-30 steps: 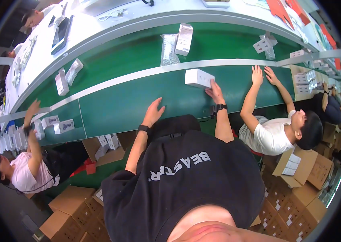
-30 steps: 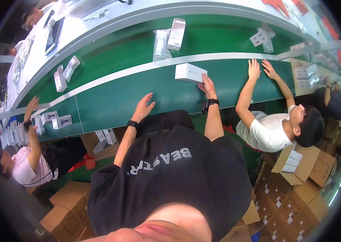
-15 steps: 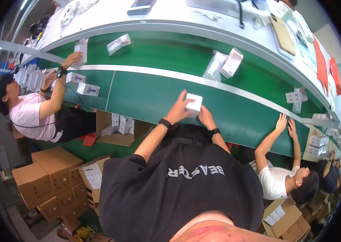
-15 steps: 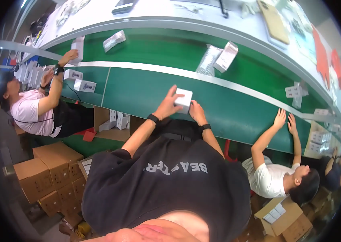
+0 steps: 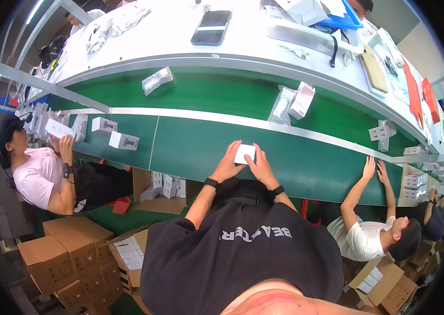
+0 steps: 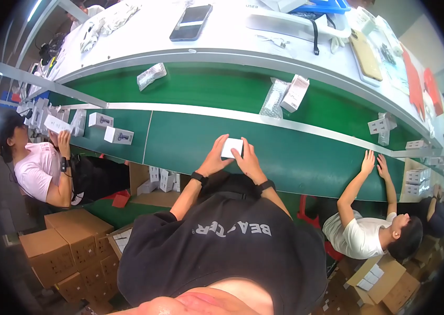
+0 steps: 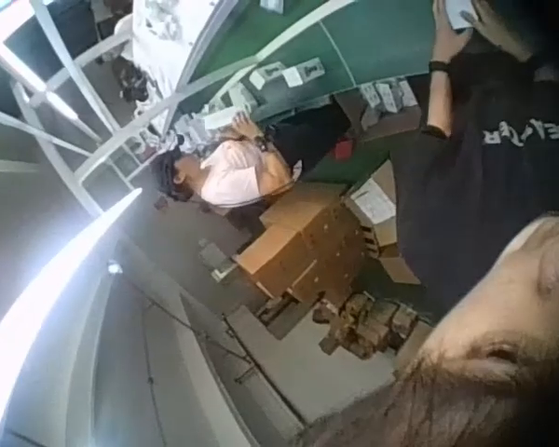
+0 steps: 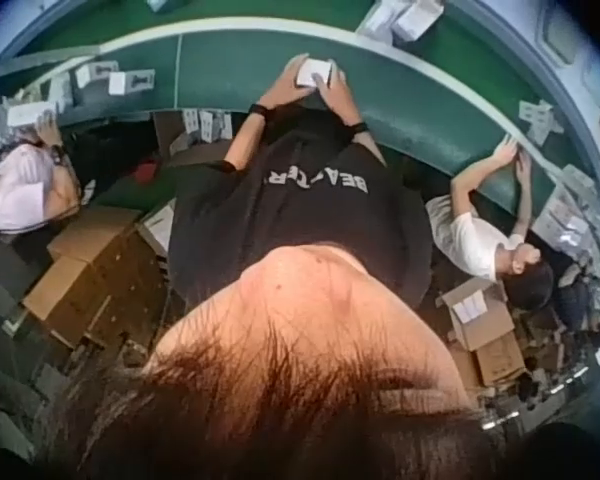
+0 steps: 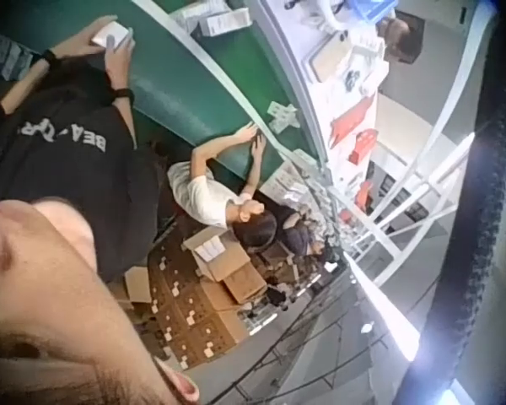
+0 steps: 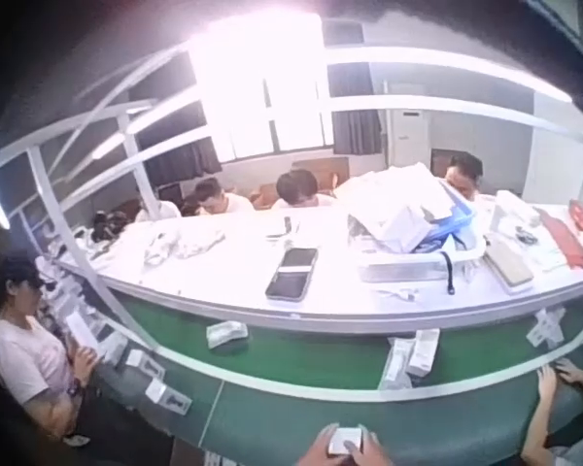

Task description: Packing small white product boxes from a production line into a larger cardboard shipping container.

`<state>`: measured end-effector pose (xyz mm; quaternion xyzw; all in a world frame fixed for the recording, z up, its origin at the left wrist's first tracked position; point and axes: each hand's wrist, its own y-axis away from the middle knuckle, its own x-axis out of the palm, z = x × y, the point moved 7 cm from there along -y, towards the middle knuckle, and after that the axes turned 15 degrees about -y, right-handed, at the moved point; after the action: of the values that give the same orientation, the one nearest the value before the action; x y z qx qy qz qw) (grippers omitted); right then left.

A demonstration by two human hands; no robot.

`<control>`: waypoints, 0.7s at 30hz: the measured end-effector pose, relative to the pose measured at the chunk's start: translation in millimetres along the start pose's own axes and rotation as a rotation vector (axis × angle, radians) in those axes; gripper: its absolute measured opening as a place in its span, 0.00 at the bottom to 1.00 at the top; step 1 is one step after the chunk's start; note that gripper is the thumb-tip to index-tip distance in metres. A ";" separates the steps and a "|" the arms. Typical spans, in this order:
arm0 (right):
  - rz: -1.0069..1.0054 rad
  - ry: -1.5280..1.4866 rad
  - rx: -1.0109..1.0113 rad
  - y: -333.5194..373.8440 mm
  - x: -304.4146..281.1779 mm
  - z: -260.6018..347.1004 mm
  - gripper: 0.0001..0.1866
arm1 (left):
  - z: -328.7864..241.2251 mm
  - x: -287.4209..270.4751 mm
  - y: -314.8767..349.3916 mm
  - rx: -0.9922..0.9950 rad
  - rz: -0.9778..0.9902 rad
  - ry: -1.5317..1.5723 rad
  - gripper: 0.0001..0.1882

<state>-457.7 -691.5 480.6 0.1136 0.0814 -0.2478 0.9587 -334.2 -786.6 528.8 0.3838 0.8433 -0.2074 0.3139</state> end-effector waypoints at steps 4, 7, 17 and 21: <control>-0.037 0.034 0.038 -2.2 2.8 3.0 0.38 | 27.5 6.0 -6.9 -0.161 0.179 0.421 0.30; -0.031 0.019 0.061 -2.1 4.8 5.0 0.38 | 38.8 11.8 -7.8 -0.153 0.128 0.392 0.27; -0.012 -0.156 0.070 -8.3 2.4 -32.5 0.39 | 32.4 13.8 -5.4 -0.162 0.025 0.392 0.23; -0.018 -0.240 0.096 -8.3 2.8 -27.5 0.39 | 26.0 8.6 -4.7 -0.160 0.053 0.413 0.24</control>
<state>-462.1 -692.7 452.1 0.1283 -0.0449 -0.2718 0.9527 -332.6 -800.5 504.8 0.4138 0.8931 -0.0485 0.1694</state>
